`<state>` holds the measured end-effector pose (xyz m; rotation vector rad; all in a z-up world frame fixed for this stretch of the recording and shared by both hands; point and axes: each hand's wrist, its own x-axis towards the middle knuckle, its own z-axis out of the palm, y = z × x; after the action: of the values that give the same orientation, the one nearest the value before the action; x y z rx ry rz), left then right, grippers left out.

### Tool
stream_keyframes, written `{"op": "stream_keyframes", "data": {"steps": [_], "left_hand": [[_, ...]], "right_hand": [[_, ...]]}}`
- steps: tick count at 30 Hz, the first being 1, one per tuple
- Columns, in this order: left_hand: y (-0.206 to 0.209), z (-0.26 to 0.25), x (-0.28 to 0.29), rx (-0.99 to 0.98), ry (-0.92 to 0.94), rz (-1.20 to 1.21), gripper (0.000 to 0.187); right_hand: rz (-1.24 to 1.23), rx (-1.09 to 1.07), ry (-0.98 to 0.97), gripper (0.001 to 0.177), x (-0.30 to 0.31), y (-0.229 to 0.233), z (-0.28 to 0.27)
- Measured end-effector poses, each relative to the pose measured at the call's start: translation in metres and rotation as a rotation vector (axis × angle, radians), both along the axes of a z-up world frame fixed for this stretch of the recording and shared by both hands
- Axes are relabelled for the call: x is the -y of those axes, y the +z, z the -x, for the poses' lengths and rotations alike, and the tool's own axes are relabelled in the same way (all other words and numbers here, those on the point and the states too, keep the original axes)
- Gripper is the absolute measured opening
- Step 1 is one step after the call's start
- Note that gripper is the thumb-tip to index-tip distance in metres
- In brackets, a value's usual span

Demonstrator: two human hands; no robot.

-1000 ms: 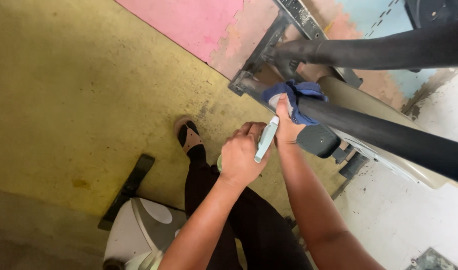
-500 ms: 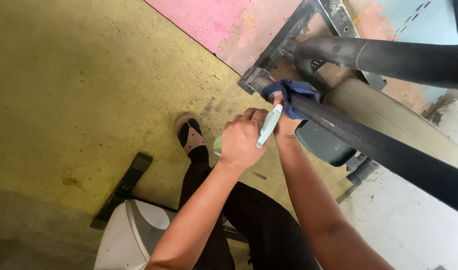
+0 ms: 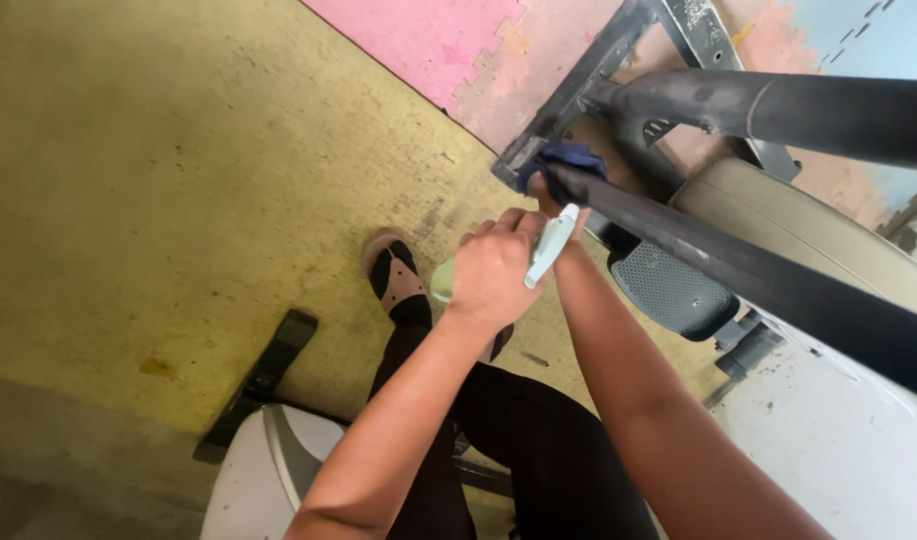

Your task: Cleaning and wiping down various gym machines using a spray bottle and a cloth.

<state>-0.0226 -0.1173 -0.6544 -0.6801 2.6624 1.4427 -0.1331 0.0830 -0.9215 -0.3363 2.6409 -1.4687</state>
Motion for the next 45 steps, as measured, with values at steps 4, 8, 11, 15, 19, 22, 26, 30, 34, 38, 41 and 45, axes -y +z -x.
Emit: {"op": "stream_keyframes", "data": {"steps": [4,8,11,15,19,22,26,30,34,38,41,45], "left_hand": [[0.033,-0.003,-0.001,-0.019,0.012,0.016,0.032],[0.072,-0.010,-0.008,0.007,0.027,0.002,0.033],[0.109,-0.014,-0.012,-0.019,0.035,0.018,0.034],[0.165,-0.023,-0.018,-0.029,0.031,0.034,0.031],[0.216,-0.033,-0.024,-0.109,0.096,0.018,0.029],[0.251,-0.038,-0.029,-0.080,0.075,0.041,0.028],[0.295,-0.036,-0.034,-0.090,0.100,0.064,0.030],[0.341,-0.034,-0.036,-0.161,0.153,0.097,0.040],[0.377,-0.029,-0.041,-0.134,0.086,0.083,0.033],[0.419,-0.023,-0.047,-0.234,0.100,0.112,0.032],[0.449,-0.025,-0.055,-0.251,0.095,0.112,0.031],[0.480,-0.033,-0.061,-0.264,0.087,0.118,0.033]], "right_hand": [[0.275,0.263,-0.114,0.057,0.010,0.039,0.010],[0.844,0.896,-0.343,0.048,0.020,0.107,0.016],[1.063,1.065,-0.247,0.040,0.038,0.190,0.011],[0.796,0.504,0.108,0.045,0.069,0.304,-0.005],[0.753,0.422,-0.034,0.046,0.060,0.342,-0.003],[0.760,0.290,-0.059,0.043,0.073,0.408,-0.011],[0.726,0.102,-0.221,0.048,0.078,0.468,-0.003],[0.664,-0.356,0.002,0.031,0.058,0.494,0.017],[0.918,-0.145,-0.158,0.040,0.083,0.599,-0.002],[0.999,-0.097,-0.132,0.046,0.072,0.649,0.001],[0.985,-0.039,-0.154,0.054,0.051,0.657,0.009],[0.868,-0.027,-0.123,0.058,0.033,0.659,0.011]]}}
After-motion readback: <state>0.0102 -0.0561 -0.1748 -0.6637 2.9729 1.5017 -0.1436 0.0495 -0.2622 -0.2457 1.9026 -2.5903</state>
